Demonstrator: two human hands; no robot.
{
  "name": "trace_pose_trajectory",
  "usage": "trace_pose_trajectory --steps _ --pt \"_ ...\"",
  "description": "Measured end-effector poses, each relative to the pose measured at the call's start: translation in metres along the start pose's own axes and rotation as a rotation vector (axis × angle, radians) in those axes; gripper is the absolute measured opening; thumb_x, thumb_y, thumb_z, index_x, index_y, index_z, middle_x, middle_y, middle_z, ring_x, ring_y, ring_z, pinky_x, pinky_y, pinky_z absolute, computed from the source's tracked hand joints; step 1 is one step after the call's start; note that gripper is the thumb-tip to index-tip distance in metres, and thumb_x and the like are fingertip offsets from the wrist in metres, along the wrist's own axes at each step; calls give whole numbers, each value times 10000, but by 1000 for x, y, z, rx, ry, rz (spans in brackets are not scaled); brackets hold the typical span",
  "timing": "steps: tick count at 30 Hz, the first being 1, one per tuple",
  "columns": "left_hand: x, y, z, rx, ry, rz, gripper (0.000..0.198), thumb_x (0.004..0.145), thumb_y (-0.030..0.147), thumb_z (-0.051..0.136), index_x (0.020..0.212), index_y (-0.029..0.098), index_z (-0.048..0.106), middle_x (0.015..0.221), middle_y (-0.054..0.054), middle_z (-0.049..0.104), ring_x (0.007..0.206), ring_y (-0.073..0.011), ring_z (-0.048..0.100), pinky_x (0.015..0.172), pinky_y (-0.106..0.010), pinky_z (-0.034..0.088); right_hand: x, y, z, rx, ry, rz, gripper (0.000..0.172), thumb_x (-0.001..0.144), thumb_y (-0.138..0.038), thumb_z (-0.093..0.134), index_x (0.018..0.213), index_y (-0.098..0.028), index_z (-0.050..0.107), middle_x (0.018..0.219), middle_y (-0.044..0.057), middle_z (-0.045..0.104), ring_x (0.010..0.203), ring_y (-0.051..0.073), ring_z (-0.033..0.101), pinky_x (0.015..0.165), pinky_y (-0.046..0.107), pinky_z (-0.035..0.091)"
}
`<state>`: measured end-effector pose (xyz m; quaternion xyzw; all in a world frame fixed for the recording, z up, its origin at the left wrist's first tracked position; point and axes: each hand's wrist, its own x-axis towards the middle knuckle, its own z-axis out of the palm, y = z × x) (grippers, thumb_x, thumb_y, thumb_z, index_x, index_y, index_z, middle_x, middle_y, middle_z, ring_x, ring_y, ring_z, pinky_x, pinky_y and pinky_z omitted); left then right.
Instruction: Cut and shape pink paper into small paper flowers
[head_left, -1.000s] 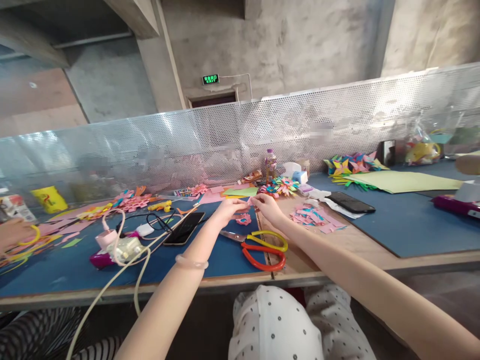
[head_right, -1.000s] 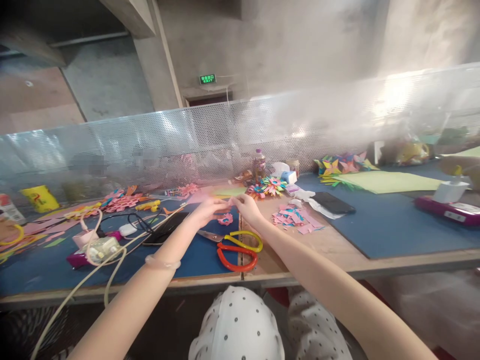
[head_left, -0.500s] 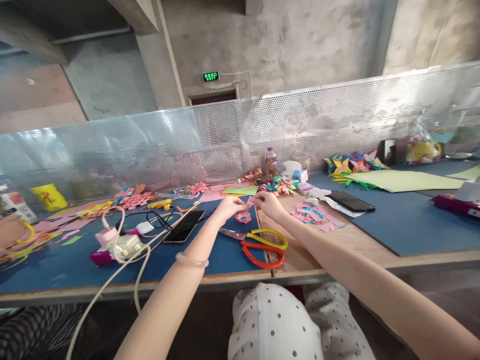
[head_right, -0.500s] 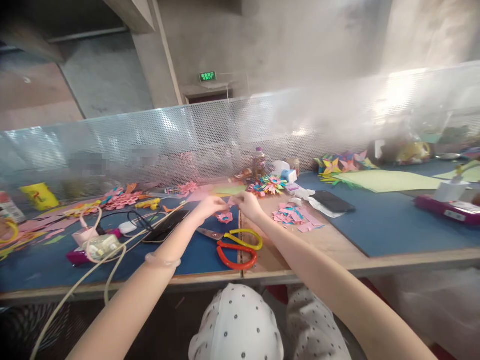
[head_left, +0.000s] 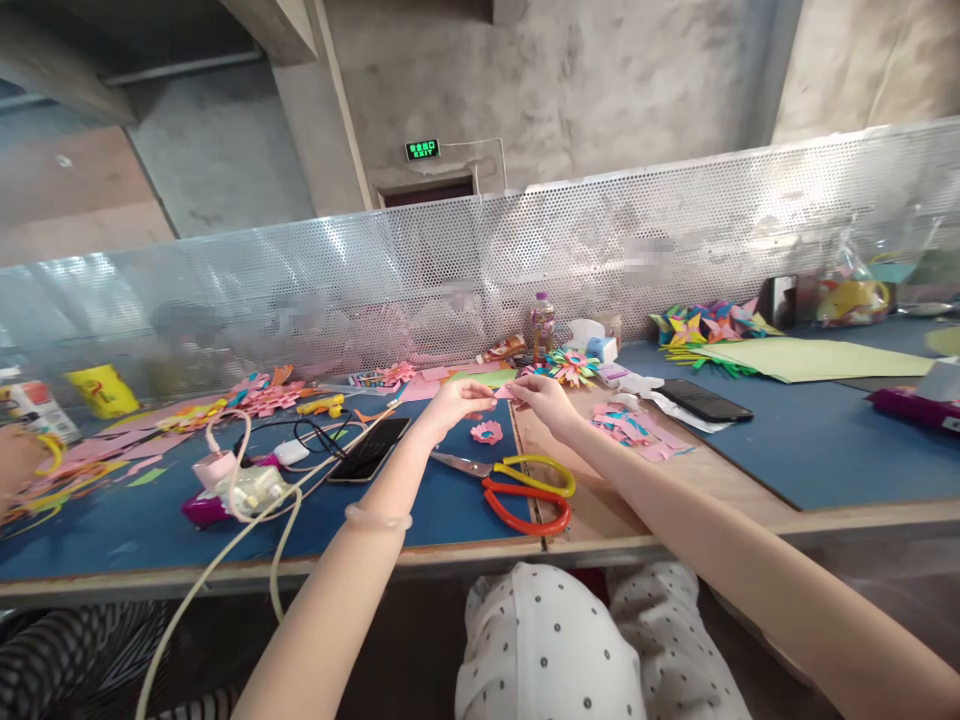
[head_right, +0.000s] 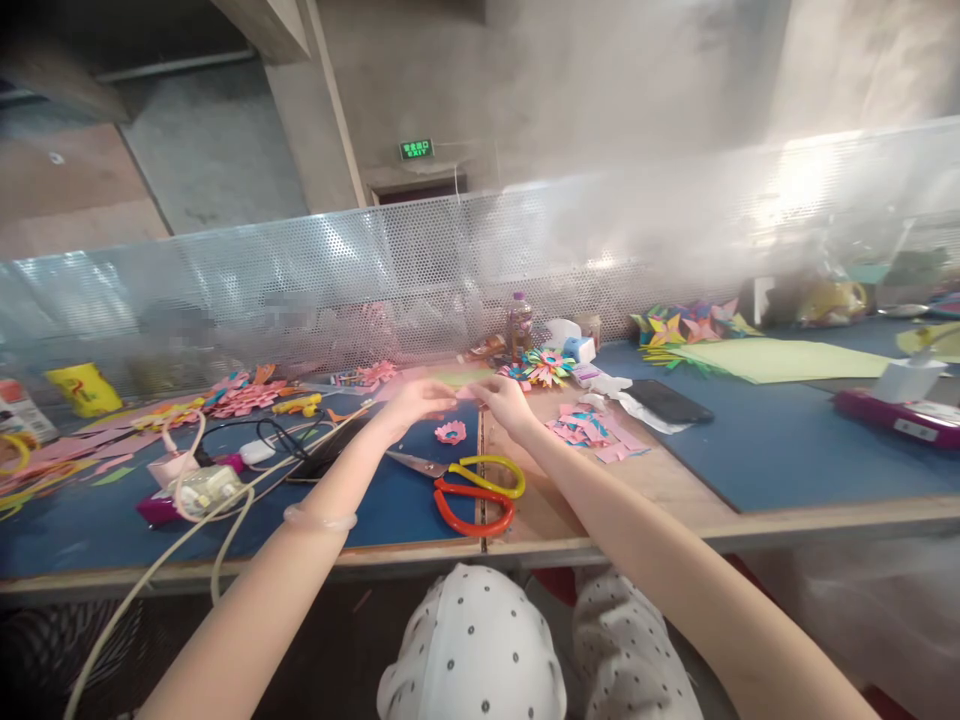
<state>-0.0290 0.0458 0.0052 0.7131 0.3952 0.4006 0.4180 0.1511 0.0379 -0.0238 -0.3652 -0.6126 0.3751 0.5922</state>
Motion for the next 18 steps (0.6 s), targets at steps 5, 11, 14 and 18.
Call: trace_pose_trajectory --steps 5,11,14,18 --pt "3 -2 6 3 -43 151 353 645 231 711 968 154 592 928 -87 670 842 -178 625 664 -274 501 2 4 0 55 -3 -36 277 708 -406 629 808 -149 606 727 37 624 631 126 572 585 258 481" --pt "4 -4 13 32 48 214 263 684 239 673 911 143 581 868 -73 668 787 -169 633 662 -275 499 0 1 6 92 3 -48 308 683 -419 647 834 -165 557 628 -2 603 550 113 561 538 245 466" --pt "6 -4 13 64 87 268 246 692 250 665 901 143 588 845 -64 666 768 -161 631 675 -280 500 -1 -2 7 98 -8 -52 322 670 -433 655 825 -165 566 595 -16 587 529 110 553 538 248 469" --pt "8 -4 12 105 121 307 242 685 254 670 884 139 594 839 -65 663 770 -161 627 695 -292 501 -2 -2 8 110 -27 -54 287 676 -421 650 781 -170 559 670 5 602 586 131 582 554 270 488"
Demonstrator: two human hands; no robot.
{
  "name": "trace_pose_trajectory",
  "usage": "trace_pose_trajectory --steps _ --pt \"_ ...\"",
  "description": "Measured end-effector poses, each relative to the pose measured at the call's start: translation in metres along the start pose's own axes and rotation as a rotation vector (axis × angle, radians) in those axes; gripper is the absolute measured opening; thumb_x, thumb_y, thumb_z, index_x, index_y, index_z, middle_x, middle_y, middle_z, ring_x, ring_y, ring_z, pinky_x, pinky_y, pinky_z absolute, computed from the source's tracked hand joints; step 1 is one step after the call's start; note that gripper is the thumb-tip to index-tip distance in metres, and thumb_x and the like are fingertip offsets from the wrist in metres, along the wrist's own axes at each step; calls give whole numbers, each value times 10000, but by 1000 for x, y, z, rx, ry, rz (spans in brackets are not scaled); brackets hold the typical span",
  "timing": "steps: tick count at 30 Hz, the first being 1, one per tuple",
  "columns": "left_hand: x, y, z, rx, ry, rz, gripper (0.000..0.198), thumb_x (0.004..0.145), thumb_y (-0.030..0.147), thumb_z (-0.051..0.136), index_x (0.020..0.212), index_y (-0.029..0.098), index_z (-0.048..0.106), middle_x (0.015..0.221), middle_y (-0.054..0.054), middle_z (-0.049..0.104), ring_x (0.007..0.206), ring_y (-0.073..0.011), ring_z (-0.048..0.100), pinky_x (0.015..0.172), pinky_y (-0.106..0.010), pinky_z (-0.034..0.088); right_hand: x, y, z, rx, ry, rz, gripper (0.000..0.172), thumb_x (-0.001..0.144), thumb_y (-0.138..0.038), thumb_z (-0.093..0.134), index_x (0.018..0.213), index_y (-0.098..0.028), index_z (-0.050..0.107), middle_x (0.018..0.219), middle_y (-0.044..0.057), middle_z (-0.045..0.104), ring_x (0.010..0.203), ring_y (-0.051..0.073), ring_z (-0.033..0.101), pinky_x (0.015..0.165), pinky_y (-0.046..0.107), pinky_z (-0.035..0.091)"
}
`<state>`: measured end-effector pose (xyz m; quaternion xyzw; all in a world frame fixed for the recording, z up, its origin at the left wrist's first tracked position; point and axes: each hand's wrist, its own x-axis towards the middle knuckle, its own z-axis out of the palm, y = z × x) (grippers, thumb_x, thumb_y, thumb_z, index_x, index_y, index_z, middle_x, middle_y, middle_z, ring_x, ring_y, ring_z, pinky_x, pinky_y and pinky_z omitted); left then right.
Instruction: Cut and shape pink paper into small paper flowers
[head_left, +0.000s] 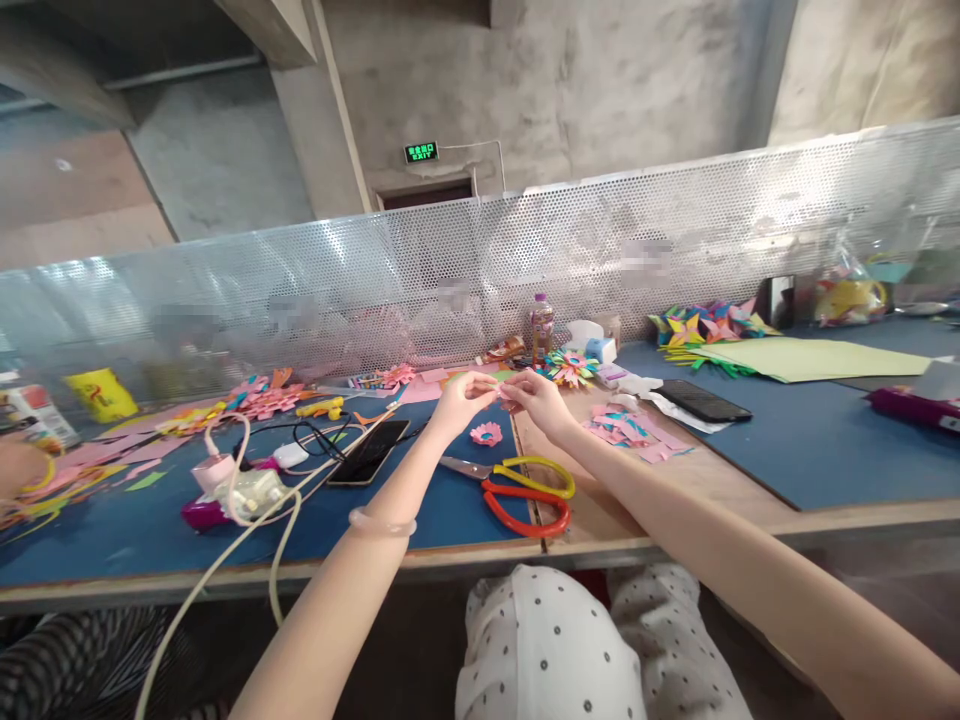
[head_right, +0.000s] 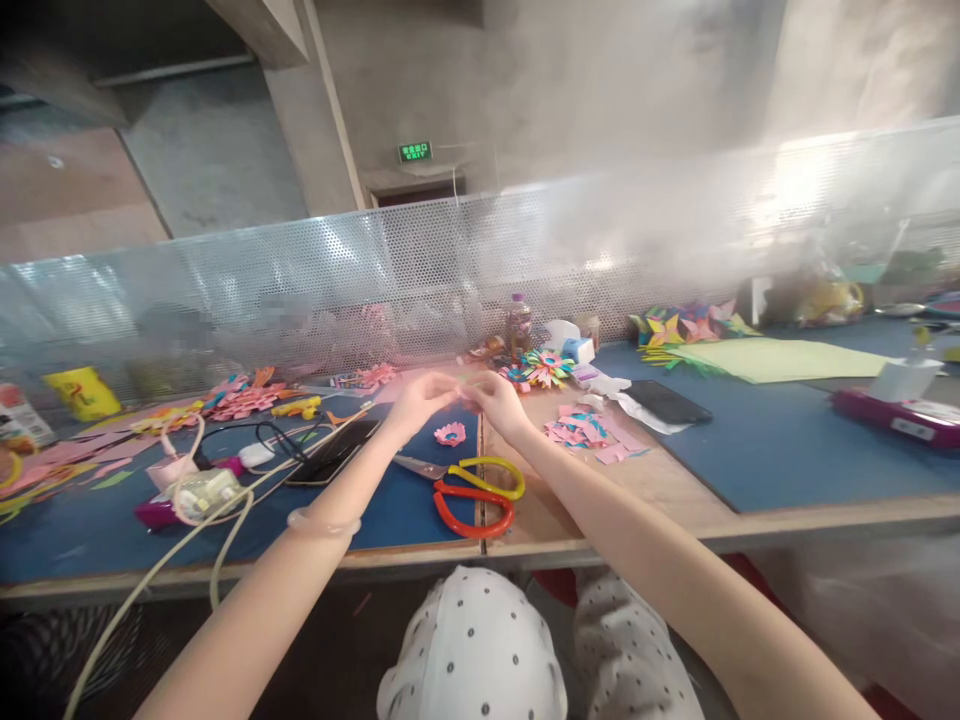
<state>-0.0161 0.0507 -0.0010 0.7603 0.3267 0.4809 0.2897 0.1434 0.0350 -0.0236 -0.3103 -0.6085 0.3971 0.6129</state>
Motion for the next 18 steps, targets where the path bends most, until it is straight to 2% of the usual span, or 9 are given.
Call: trace_pose_trajectory --steps 4,10,14,18 --pt "-1 0 1 20 -19 -5 245 687 272 666 884 142 598 847 -70 665 782 -170 631 710 -306 504 1 3 2 -13 42 -14 244 689 -386 633 777 -181 535 779 16 599 717 151 590 607 287 499" --pt "-1 0 1 67 -25 -6 194 699 276 650 827 138 606 793 -72 671 744 -174 639 710 -312 505 3 7 1 -156 82 -112 169 726 -320 594 780 -176 524 790 14 583 750 139 557 730 297 456" --pt "0 -2 0 33 -27 35 268 702 250 644 944 145 596 840 -78 674 752 -176 642 677 -296 507 4 7 1 -241 58 -127 158 762 -330 548 780 -182 499 809 25 559 771 152 543 741 306 436" --pt "-1 -4 -1 39 -66 42 303 710 264 637 990 152 610 862 -84 678 762 -178 642 689 -295 502 4 6 0 -500 75 -242 83 782 -261 513 750 -189 488 827 47 510 853 196 489 810 374 391"
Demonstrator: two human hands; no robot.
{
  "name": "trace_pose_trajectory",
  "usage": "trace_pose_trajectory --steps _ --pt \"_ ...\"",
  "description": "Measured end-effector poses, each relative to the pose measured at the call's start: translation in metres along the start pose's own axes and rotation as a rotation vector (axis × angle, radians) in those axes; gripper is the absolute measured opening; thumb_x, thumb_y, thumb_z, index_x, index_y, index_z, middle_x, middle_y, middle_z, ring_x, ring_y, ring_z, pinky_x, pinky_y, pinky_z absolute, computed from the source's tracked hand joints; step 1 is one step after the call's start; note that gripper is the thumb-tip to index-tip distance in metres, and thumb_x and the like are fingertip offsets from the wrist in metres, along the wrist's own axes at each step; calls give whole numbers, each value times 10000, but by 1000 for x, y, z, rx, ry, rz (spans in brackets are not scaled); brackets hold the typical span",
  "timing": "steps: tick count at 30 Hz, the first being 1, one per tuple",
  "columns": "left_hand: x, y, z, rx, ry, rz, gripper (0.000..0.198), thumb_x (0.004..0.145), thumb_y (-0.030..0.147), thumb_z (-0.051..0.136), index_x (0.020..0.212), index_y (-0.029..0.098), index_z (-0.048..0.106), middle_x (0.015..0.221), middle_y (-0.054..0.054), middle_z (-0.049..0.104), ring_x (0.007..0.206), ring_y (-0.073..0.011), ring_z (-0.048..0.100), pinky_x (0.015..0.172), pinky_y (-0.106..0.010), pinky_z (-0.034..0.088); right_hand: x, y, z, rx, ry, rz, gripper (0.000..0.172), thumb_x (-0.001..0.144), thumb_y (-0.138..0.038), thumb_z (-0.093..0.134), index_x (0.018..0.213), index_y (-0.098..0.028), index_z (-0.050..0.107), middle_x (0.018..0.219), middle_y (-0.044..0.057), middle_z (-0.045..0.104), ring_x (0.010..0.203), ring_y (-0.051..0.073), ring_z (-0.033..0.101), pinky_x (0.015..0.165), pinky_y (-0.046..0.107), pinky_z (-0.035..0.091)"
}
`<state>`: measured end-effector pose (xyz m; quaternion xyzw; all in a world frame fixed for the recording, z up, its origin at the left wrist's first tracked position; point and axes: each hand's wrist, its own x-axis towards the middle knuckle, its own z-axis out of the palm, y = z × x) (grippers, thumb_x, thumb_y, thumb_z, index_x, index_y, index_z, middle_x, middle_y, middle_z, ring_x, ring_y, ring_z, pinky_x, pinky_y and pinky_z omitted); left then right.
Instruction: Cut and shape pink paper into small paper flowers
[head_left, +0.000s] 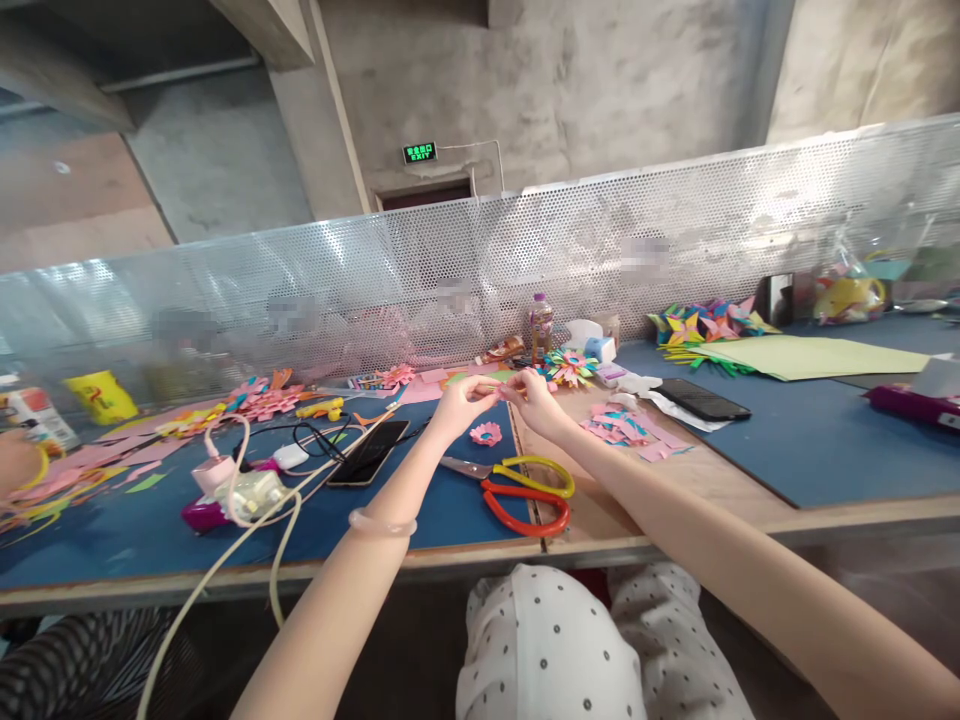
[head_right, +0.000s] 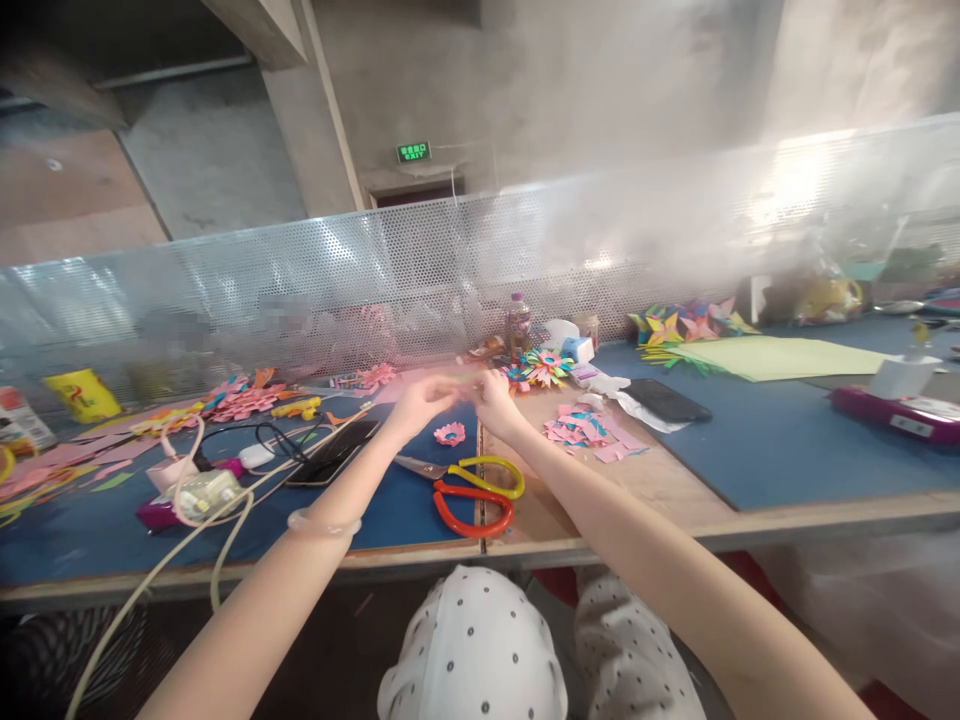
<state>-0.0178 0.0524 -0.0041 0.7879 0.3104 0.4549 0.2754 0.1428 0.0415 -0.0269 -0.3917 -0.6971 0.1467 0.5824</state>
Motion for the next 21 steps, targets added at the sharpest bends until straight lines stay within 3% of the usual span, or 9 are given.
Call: trace_pose_trajectory --steps 4,7,12,17,21 --pt "-1 2 0 -18 9 -20 346 696 287 652 1008 146 607 900 -93 675 763 -177 637 703 -300 494 0 -1 -3 -196 88 -91 29 788 -198 468 764 -185 480 872 70 476 893 219 438 839 403 348" --pt "-2 5 0 27 1 -16 325 698 325 646 971 148 628 864 -80 679 761 -177 631 714 -300 483 0 -2 -4 -140 56 -131 26 797 -193 436 777 -194 451 839 53 497 857 202 454 795 358 369" --pt "-3 10 0 92 -23 -23 274 699 371 633 868 157 662 827 -58 676 754 -174 612 688 -283 467 -2 -3 -4 -3 18 -54 43 827 -220 376 800 -204 405 780 15 518 756 160 502 702 291 393" --pt "-5 13 2 -2 -16 -95 296 678 393 647 859 159 651 805 -48 664 716 -164 599 623 -265 455 -3 -3 -1 -39 41 -82 40 824 -223 383 807 -203 413 790 21 544 753 161 513 716 297 392" --pt "-4 11 2 -93 57 -164 294 661 381 668 831 143 633 777 -53 652 722 -163 594 590 -252 448 -2 -1 0 -27 96 -89 64 825 -245 398 823 -198 441 812 33 556 775 169 523 728 308 402"
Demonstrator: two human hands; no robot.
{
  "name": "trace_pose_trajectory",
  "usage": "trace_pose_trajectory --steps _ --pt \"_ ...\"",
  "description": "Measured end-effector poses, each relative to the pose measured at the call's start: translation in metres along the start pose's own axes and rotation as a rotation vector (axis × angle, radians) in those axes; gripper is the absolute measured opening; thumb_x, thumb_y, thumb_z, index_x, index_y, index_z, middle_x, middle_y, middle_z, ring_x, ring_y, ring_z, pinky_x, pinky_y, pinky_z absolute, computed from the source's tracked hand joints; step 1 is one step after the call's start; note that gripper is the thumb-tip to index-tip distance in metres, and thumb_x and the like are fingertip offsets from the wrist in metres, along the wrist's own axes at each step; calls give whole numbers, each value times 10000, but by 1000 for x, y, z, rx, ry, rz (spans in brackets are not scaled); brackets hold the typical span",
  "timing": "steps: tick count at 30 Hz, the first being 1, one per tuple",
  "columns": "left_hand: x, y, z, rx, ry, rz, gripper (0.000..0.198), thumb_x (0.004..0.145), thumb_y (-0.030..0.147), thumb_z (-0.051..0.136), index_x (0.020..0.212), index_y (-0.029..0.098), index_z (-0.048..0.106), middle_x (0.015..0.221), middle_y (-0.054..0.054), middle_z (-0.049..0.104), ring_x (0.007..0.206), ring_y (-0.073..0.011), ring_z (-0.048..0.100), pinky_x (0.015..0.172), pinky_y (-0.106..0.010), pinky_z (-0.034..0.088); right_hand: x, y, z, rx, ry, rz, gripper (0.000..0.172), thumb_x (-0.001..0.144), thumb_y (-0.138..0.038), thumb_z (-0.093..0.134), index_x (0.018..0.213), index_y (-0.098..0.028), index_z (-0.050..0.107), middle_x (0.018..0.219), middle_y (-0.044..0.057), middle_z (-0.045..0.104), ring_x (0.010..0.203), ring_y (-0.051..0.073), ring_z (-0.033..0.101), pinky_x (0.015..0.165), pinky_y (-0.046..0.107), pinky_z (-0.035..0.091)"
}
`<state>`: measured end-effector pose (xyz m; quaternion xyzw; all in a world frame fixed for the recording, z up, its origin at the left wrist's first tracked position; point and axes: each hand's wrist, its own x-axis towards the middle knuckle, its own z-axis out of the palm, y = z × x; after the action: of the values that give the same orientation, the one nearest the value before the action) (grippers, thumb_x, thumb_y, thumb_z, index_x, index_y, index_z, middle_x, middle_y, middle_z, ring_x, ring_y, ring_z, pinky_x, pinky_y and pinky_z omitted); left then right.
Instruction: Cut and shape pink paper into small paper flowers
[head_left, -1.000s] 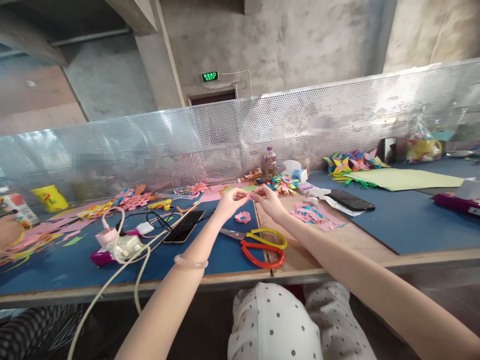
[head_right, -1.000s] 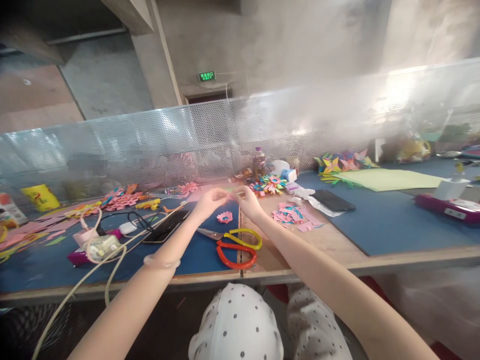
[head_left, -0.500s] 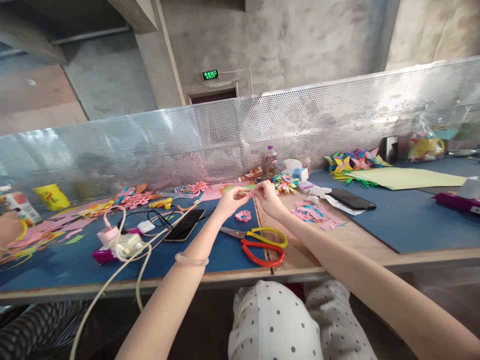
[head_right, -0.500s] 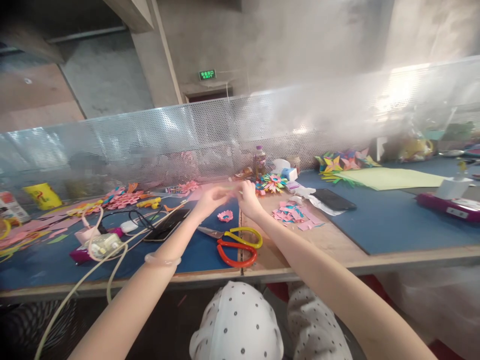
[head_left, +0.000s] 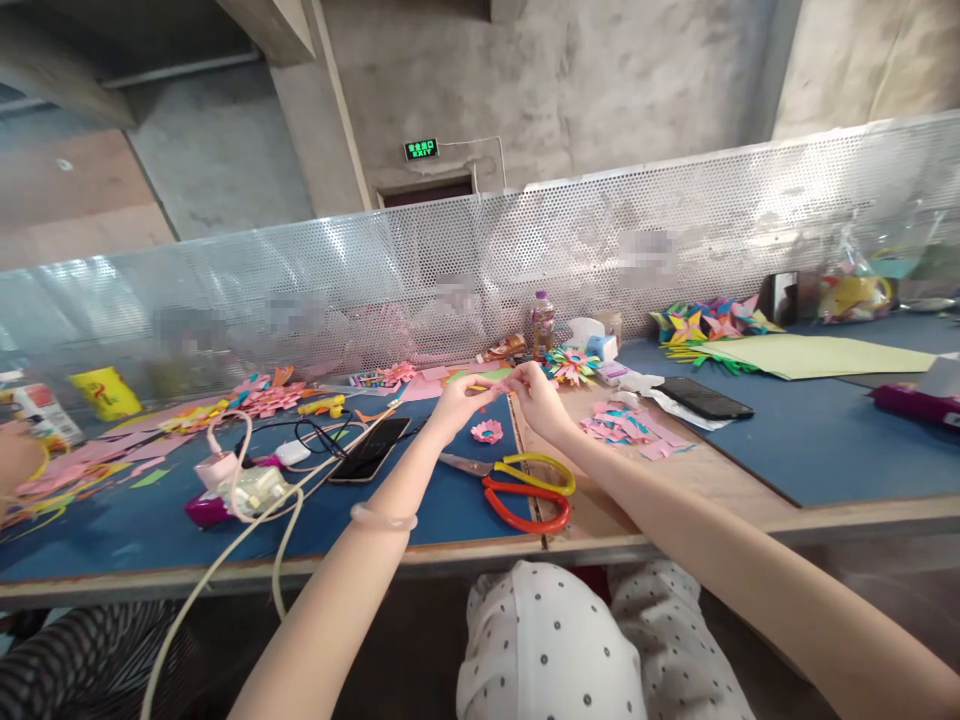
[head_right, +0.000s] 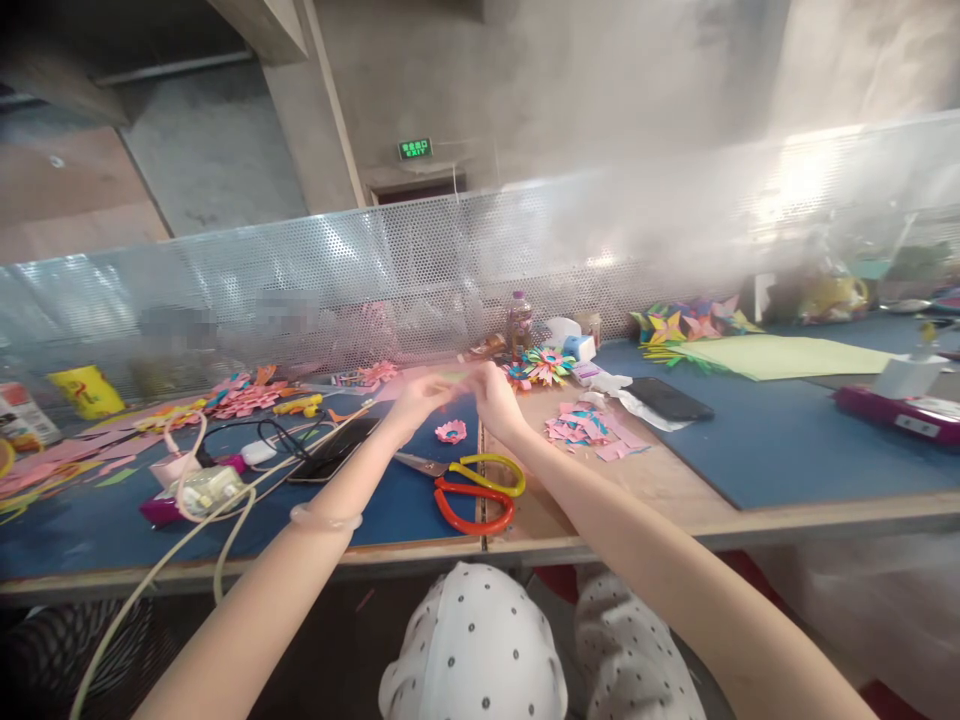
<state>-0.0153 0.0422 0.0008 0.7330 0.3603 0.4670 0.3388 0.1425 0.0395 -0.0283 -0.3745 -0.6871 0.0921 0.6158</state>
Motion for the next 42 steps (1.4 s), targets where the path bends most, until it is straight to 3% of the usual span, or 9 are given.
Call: trace_pose_trajectory --steps 6,12,16,20,30,35,42 --pt "3 -4 -2 -67 63 17 260 641 342 688 777 136 607 772 -57 647 720 -167 595 544 -243 457 0 -3 -1 174 11 75 110 812 -309 467 809 -200 460 792 18 584 742 154 561 680 282 435" --pt "1 0 -1 -203 62 -1 257 623 322 709 756 137 589 754 -34 643 739 -168 616 684 -337 512 1 -14 -6 412 -69 319 322 748 -482 559 895 -201 501 776 24 615 525 121 559 418 226 427" --pt "0 2 0 -191 84 -20 253 603 295 732 737 137 586 708 -15 634 708 -151 619 746 -345 496 1 -13 -5 571 -109 321 307 708 -463 623 733 -160 577 765 55 636 673 159 614 615 299 533" --pt "1 0 0 -191 105 -30 252 605 285 732 736 136 577 705 -12 635 690 -143 617 744 -339 491 0 -9 -1 598 -75 296 306 674 -448 662 686 -149 600 749 50 643 686 154 617 740 334 520" --pt "3 -6 -1 -441 81 -113 269 582 149 745 738 136 526 726 -4 622 726 -141 634 778 -347 510 1 -1 2 505 -5 359 359 612 -414 707 796 -170 520 745 19 612 657 131 579 579 257 474" --pt "4 -7 -2 -534 102 -170 249 598 97 721 756 131 532 778 -32 643 754 -147 639 765 -331 512 1 -1 3 516 -5 352 365 618 -379 702 866 -171 533 738 9 607 644 124 569 588 260 467" --pt "5 -9 -4 -565 151 -241 285 589 95 727 823 131 569 799 -50 662 731 -143 636 706 -303 510 -2 1 2 432 -171 392 315 606 -408 704 735 -150 577 692 21 619 666 145 578 630 275 454"
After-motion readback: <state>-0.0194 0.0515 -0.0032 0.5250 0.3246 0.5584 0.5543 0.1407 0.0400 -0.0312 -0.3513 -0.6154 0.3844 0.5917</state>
